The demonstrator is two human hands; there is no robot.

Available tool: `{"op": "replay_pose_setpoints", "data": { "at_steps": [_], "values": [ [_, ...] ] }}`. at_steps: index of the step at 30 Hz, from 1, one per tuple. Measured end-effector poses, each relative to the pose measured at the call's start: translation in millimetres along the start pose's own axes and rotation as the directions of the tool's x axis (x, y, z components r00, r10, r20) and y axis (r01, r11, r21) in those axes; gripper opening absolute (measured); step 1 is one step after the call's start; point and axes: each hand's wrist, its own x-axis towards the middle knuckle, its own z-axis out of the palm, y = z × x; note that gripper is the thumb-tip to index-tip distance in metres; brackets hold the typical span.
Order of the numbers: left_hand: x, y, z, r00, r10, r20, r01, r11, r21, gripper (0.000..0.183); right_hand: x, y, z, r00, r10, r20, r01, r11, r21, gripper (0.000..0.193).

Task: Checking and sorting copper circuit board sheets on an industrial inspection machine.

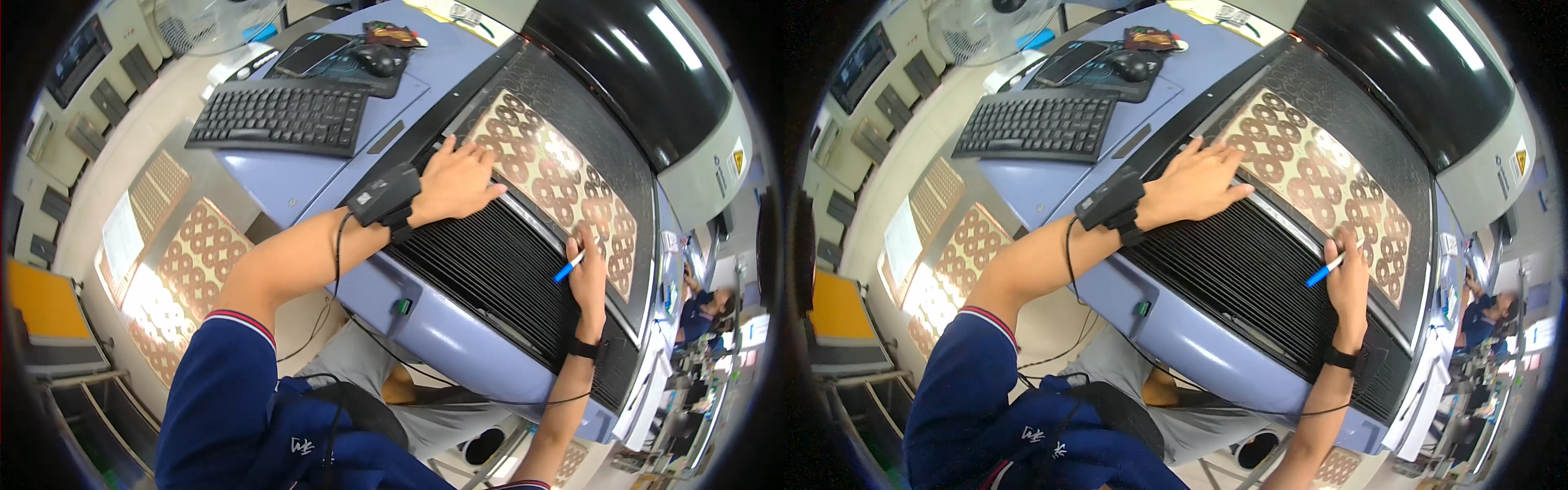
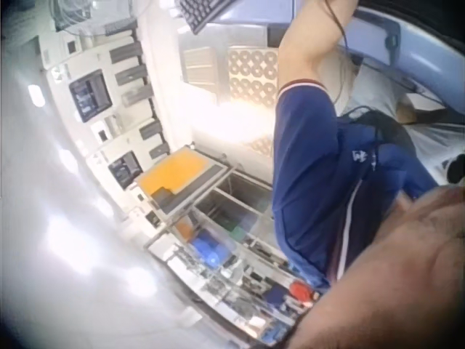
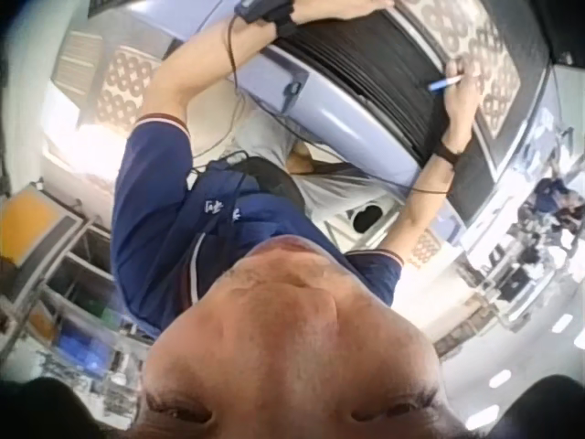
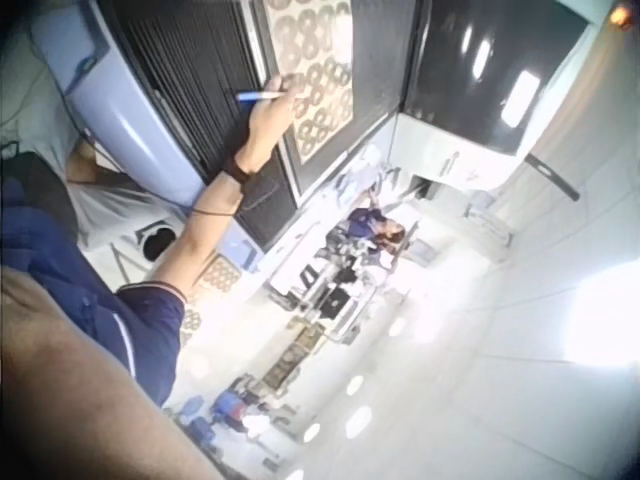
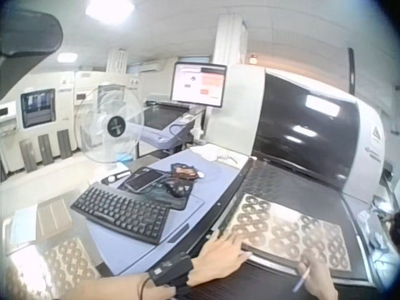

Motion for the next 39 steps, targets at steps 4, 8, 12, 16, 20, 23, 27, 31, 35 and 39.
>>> {"op": "replay_pose_setpoints", "data": {
  "at_steps": [4,8,12,16,20,23,27,31,35,39],
  "values": [
    [-7.3,-4.8,-5.9,0.999,-0.026,0.041,0.019,0.988,0.156,0.059,-9.6,-33.1,-20.5,0.974,0.164,0.154,-0.197,0.953,0.230,0.039],
    [-15.4,11.7,-34.7,0.971,-0.073,0.226,0.038,0.987,0.157,0.044,-25.2,-39.4,-36.0,0.965,0.052,0.256,-0.096,0.982,0.164,0.041],
    [-4.7,7.9,-38.7,0.986,-0.094,0.141,0.065,0.979,0.193,0.039,-22.4,-51.7,-44.5,0.934,0.089,0.346,-0.122,0.990,0.074,0.050],
    [1.8,6.8,-47.8,0.985,-0.146,0.094,0.130,0.978,0.162,0.036,-22.9,-46.8,-37.8,0.966,0.007,0.258,-0.029,0.996,0.079,0.052],
    [-0.4,-0.8,-55.8,0.972,-0.202,0.122,0.186,0.974,0.131,0.037,-22.2,-48.7,-38.9,0.961,-0.005,0.275,-0.041,0.986,0.159,0.042],
    [-25.6,7.3,-70.5,0.991,-0.136,0.001,0.135,0.989,0.061,0.043,-29.7,-29.6,-24.3,0.983,-0.080,0.167,0.053,0.986,0.159,0.039],
    [-96.3,-23.6,-123.2,0.937,-0.201,-0.285,0.255,0.953,0.166,0.051,-34.9,-36.2,-36.7,0.957,0.014,0.290,-0.047,0.993,0.107,0.046],
    [-154.4,-76.6,-161.5,0.822,-0.413,-0.393,0.566,0.670,0.480,0.046,-36.0,-32.6,-29.7,0.963,-0.002,0.270,-0.025,0.995,0.094,0.046],
    [-173.6,-112.1,-168.3,0.852,-0.377,-0.363,0.509,0.755,0.412,0.036,-30.7,-28.3,-25.1,0.968,-0.008,0.249,-0.023,0.992,0.123,0.046],
    [-144.7,-72.2,-156.8,0.875,-0.303,-0.377,0.383,0.910,0.157,0.029,-22.1,-32.6,-31.2,0.970,-0.020,0.242,-0.018,0.988,0.154,0.041]
  ]
}}
